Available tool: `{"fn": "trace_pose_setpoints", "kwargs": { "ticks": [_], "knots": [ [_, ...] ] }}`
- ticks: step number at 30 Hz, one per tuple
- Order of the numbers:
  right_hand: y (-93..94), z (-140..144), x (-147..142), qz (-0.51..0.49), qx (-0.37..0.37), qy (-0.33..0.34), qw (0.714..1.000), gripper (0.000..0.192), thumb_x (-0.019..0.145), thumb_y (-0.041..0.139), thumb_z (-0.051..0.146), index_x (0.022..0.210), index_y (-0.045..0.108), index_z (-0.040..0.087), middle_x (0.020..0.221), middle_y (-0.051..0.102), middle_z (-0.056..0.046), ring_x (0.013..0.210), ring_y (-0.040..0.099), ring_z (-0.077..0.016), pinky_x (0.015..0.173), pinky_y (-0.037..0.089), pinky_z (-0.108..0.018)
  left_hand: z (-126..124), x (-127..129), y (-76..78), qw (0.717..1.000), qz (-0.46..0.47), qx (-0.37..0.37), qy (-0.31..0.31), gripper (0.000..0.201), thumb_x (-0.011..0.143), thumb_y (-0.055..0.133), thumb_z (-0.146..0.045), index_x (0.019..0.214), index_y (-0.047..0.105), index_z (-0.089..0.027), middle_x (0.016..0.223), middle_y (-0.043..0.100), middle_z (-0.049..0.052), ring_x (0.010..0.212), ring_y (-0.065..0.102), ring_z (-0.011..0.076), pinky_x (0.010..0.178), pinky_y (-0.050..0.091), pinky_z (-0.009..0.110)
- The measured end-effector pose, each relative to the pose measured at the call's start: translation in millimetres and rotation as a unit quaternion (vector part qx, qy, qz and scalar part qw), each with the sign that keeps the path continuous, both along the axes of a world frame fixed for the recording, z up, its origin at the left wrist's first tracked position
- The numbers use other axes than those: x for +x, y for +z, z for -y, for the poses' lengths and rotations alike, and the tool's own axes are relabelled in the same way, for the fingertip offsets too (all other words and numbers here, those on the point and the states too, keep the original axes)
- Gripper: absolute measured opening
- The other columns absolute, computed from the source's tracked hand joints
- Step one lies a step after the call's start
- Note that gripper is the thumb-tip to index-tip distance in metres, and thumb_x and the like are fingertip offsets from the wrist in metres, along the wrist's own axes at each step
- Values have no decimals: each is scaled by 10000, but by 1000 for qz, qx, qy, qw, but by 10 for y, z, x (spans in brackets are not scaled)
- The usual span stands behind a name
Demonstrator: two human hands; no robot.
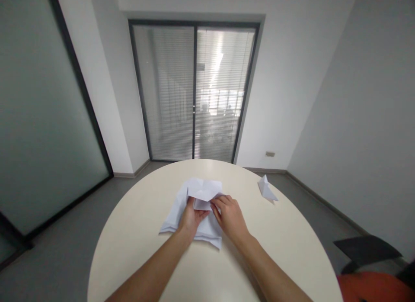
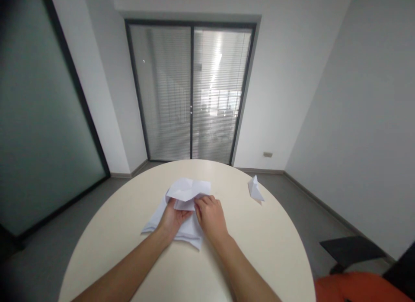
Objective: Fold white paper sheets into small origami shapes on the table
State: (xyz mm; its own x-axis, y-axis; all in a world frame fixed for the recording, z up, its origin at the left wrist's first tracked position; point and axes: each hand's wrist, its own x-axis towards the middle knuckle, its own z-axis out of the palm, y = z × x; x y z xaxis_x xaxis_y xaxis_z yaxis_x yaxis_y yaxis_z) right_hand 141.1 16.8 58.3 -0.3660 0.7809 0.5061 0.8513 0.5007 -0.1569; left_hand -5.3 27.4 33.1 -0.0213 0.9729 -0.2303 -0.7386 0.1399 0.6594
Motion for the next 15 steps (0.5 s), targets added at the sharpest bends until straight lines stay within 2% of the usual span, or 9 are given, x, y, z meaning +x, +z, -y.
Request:
{"fn": "trace_pose_setpoints", "kwargs": {
  "ticks": [7,15],
  "knots": [
    [3,20,-40,19,2,-18,1000,182,970,528,257,1022,698,218,1066,655,-90,1045,554,-257,856,444,-367,16,11,16,1000,-2,6,-12,349,877,608,-377,1152,628,-165,954,728,110,748,698,203,655,577,305],
    [-72,13,-58,54,-16,-38,998,207,967,518,226,1098,670,177,1147,639,-131,1090,531,-285,856,456,-384,30,39,16,999,-28,26,-7,340,862,584,-280,1172,649,-157,945,746,109,771,704,214,712,577,326]
  ]
}}
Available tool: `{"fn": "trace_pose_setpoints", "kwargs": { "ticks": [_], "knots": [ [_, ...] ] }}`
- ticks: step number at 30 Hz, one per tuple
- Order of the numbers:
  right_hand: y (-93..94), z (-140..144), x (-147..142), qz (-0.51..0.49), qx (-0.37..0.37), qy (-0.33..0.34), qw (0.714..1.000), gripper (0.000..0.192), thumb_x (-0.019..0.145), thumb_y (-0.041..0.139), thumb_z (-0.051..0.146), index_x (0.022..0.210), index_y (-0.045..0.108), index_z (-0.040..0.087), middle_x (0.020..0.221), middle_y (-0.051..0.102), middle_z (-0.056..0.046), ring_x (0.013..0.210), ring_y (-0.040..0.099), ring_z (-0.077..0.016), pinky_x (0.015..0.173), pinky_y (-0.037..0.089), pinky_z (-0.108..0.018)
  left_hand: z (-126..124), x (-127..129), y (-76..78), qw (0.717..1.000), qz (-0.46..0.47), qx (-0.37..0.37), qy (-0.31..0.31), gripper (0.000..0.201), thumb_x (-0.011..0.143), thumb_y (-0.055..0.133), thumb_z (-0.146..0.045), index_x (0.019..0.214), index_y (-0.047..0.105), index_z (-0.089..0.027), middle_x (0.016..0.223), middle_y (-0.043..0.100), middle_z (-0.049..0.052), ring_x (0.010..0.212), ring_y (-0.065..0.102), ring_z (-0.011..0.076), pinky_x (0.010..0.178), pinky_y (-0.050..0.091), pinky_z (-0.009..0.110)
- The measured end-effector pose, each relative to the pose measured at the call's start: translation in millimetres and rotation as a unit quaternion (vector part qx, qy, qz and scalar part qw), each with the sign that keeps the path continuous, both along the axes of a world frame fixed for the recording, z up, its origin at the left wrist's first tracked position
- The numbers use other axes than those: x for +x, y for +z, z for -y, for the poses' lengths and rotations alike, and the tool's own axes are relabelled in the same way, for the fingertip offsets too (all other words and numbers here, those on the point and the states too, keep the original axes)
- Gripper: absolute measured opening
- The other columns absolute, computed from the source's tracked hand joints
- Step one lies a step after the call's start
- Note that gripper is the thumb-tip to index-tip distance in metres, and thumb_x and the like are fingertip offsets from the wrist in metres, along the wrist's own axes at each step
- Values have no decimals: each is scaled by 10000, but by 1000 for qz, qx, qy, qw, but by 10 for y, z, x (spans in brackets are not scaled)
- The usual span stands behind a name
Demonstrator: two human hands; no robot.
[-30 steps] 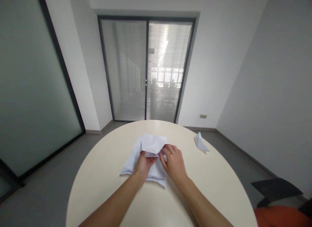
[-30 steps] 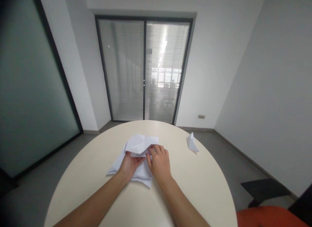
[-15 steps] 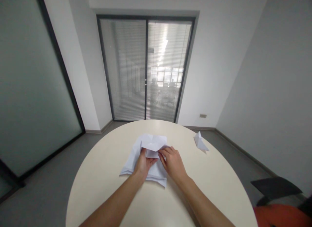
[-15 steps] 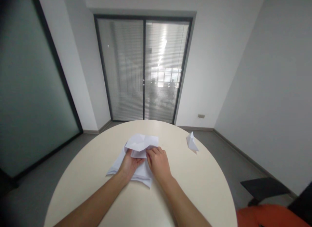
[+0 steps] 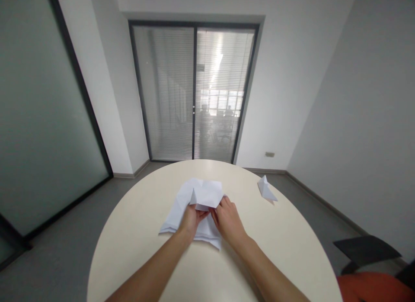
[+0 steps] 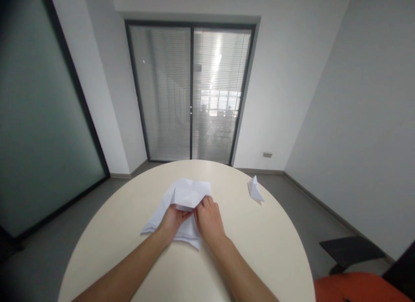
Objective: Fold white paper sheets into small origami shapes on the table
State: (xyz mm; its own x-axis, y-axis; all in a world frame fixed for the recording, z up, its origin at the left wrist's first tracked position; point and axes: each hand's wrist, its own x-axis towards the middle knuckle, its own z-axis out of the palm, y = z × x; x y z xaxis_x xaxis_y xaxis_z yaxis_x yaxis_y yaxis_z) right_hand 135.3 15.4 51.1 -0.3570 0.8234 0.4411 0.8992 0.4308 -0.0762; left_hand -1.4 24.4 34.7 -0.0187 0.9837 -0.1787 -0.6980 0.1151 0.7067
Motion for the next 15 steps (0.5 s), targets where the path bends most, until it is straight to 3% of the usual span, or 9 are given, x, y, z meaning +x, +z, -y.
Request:
{"fn": "trace_pose_setpoints", "kwargs": {
  "ticks": [6,11,15],
  "knots": [
    [8,6,-8,-4,-15,-1,1000,223,945,542,195,1141,648,184,1134,640,-127,1049,534,-286,827,447,-366,-3,27,-28,999,-51,19,6,351,863,575,-273,1192,644,-171,1011,748,102,818,707,214,761,578,340],
    [34,20,-7,-54,4,2,999,191,895,594,177,1085,609,172,1107,626,-128,1048,544,-281,839,448,-363,-25,21,-1,999,-37,-26,17,337,865,578,-287,1175,634,-170,961,743,95,769,698,201,685,571,306],
    [33,10,48,-85,-10,88,992,136,859,570,117,964,584,203,981,652,-69,986,570,-251,831,443,-358,-49,-21,59,999,11,-43,28,300,868,580,-286,1143,616,-171,956,731,84,728,687,194,648,570,315]
  ]
}}
